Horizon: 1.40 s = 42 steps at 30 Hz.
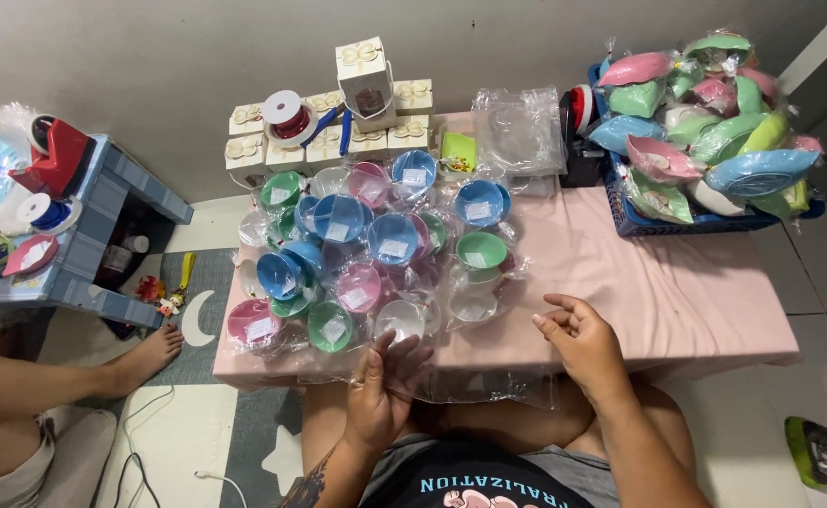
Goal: A person is sitting on the floor and packing small, colorful plastic containers into a clear plastic bag on a low table.
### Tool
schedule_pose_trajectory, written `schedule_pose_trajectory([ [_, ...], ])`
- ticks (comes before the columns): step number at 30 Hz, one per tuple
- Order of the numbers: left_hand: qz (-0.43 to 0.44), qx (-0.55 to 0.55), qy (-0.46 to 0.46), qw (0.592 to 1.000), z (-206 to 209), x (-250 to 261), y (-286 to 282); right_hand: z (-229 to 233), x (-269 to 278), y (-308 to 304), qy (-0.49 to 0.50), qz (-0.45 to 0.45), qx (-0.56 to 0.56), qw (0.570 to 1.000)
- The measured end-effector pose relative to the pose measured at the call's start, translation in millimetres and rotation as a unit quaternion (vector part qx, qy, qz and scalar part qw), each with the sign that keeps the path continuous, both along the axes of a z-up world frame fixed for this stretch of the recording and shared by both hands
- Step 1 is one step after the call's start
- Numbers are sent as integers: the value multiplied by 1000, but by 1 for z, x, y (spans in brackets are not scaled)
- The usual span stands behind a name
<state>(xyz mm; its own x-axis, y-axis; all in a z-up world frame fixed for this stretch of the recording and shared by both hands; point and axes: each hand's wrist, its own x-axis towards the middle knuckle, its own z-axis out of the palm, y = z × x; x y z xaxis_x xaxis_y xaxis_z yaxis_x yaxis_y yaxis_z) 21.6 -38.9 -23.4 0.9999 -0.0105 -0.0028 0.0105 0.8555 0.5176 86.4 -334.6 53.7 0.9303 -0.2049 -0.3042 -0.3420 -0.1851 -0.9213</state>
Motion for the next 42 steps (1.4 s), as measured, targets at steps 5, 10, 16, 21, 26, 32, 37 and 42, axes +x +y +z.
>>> schedule_pose_trajectory([
  [5, 19, 45, -9, 999, 22, -2, 7, -26, -1, -25, -103, 14, 70, 992],
  [10, -12, 96, -71, 993, 64, 4, 41, -12, -16, -55, -169, 136, 351, 911],
  [16, -111, 198, -62, 972, 73, 12, 76, 13, -32, -79, -123, 259, 436, 853],
  [21, -205, 357, 26, 911, 120, 15, 70, 28, -38, -78, -107, 344, 425, 831],
  [26, -229, 405, 90, 881, 146, 19, 47, 16, -42, -74, -87, 403, 529, 742],
  [32, -253, 360, -14, 898, 128, 26, 45, 17, -43, -53, 7, 408, 588, 698],
  [37, -366, 315, -53, 874, 118, 24, 26, 22, -41, -11, 52, 478, 144, 865],
  [42, -316, 418, -19, 852, 117, 21, -7, 5, -34, -19, -51, 463, 204, 861],
])
